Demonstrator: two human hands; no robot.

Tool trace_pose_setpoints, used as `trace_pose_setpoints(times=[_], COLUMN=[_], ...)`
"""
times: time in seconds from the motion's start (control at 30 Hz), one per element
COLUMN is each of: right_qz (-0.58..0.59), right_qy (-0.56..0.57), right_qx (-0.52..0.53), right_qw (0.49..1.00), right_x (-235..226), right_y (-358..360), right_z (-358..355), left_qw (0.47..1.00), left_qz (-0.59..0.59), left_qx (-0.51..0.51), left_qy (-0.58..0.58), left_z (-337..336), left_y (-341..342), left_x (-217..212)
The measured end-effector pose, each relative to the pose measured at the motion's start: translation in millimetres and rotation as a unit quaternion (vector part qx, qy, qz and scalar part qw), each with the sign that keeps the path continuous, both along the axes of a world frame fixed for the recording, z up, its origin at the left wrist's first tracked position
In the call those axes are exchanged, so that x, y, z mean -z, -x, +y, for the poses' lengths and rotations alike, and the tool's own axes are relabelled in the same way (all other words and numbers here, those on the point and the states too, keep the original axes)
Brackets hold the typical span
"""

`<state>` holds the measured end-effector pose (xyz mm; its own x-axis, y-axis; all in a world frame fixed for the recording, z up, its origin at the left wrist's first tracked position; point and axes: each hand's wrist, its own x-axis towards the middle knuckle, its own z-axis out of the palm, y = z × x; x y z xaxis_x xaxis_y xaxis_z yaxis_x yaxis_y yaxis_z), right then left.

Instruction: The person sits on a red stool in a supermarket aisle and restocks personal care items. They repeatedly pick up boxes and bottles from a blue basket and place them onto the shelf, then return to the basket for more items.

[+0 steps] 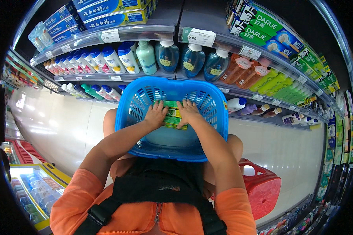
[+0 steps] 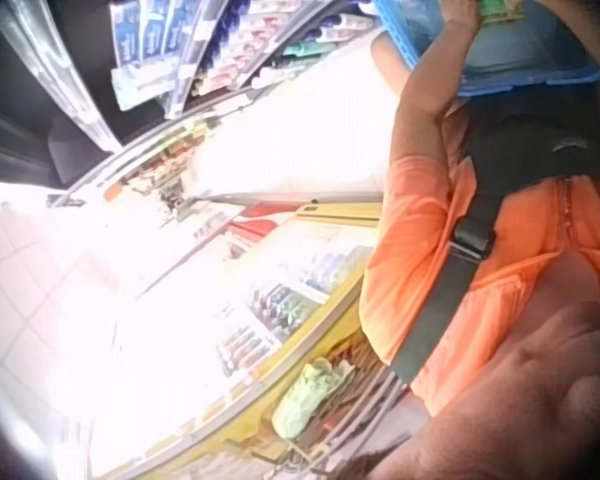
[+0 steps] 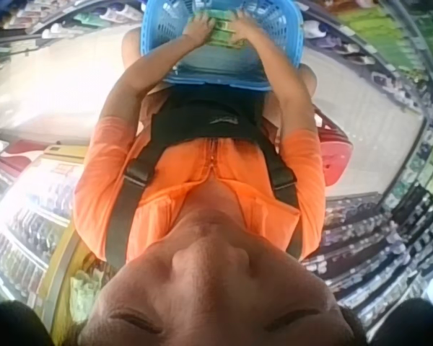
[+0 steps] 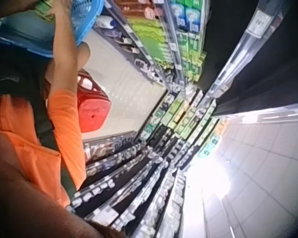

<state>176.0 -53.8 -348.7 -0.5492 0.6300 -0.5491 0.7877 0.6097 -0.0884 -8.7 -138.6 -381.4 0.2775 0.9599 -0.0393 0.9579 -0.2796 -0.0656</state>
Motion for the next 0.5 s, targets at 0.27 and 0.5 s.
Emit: trace_pose_setpoints(times=[0.27, 0.5], right_qz=[0.071, 0.176], right_qy=[0.039, -0.12], right_qx=[0.115, 0.146], right_qw=[0.99, 0.966], right_x=[12.6, 29.8], right_y=[-9.7, -11.6], right_z=[10.5, 17.1], left_qw=[0.943, 0.912], left_qz=[-0.217, -0.317], left_qx=[-0.17, -0.228], left_qy=[0.186, 0.128], left_z=[27.4, 55.3], left_y=[8.1, 37.9], left_x=[-8.0, 16.7])
